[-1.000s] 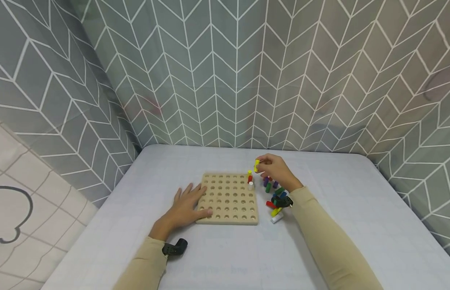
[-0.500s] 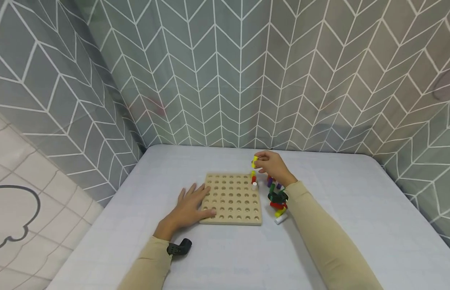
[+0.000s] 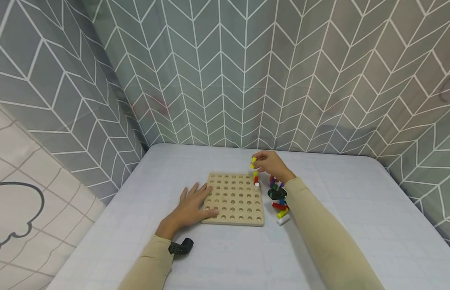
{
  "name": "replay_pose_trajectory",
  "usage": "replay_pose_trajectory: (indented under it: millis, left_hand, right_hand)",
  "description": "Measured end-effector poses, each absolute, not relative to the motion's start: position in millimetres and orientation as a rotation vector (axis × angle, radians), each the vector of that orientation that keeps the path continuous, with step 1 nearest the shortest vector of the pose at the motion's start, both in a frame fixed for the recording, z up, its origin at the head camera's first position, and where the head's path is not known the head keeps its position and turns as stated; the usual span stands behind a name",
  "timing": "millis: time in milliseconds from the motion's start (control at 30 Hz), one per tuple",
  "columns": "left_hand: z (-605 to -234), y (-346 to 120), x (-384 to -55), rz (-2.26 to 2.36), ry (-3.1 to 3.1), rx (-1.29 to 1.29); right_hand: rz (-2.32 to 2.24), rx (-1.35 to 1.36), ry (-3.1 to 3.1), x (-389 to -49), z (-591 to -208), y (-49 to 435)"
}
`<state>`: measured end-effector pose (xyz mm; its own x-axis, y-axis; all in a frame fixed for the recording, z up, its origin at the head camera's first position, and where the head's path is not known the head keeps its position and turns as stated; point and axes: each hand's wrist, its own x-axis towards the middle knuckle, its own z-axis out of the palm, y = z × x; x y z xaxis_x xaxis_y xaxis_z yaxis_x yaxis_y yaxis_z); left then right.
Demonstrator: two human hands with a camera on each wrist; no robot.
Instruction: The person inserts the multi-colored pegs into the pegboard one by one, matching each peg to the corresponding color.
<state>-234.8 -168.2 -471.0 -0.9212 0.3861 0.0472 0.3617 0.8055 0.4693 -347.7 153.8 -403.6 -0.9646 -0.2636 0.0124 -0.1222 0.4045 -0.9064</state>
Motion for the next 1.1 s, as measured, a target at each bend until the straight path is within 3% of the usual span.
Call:
replay_pose_trajectory:
  millis: [1100]
  left_hand:
    - [-468.1,-169.7,-234.7,0.750,2.926,0.616]
  right_hand:
    - [-1.114,-0.474,2.610,-352.6,-401.2,132.7]
